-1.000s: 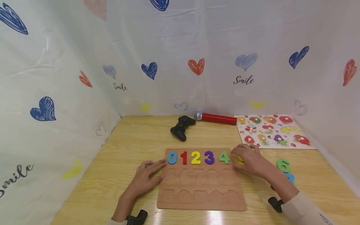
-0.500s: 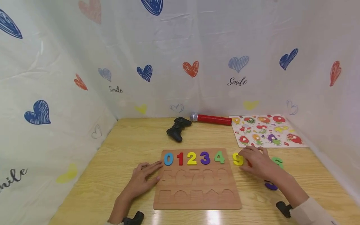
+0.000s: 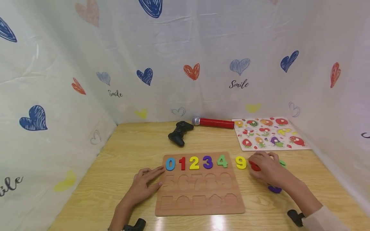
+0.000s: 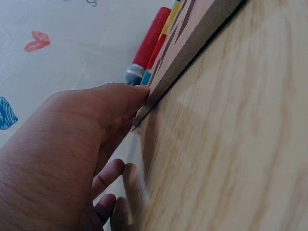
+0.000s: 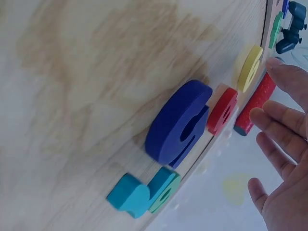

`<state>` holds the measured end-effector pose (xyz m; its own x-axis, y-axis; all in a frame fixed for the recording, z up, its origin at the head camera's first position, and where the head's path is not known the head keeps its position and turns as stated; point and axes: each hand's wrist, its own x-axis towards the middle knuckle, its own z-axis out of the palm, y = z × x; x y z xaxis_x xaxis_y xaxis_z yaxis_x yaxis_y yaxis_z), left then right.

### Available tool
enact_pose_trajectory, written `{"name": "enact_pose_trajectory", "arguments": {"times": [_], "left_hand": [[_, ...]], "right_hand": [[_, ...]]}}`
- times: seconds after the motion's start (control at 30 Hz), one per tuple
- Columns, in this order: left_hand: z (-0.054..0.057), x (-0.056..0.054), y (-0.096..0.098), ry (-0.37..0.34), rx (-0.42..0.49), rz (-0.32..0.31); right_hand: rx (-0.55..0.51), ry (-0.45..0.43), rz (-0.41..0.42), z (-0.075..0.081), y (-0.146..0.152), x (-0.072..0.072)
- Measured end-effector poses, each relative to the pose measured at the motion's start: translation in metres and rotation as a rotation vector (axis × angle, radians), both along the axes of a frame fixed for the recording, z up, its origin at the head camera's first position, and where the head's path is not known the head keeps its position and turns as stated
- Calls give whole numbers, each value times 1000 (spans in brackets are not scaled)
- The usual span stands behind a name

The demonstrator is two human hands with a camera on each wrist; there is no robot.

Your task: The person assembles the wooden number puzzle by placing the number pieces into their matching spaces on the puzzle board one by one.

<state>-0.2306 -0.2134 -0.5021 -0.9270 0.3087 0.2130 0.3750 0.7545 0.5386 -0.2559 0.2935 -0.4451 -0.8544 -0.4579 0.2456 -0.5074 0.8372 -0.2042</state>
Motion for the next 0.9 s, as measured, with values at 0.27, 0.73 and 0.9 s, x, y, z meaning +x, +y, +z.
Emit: {"name": "enact_pose_trajectory", "arguments": {"times": [0.27, 0.73, 0.9], "left_hand": [[-1, 0, 0, 17, -1, -6], [-2, 1, 0, 57, -1, -4], [-1, 1, 0, 46, -8, -13]], "right_hand": [[-7, 0, 5, -1, 15, 14], [27, 35, -23, -8, 30, 35], [24, 13, -55, -11, 35, 41]]}}
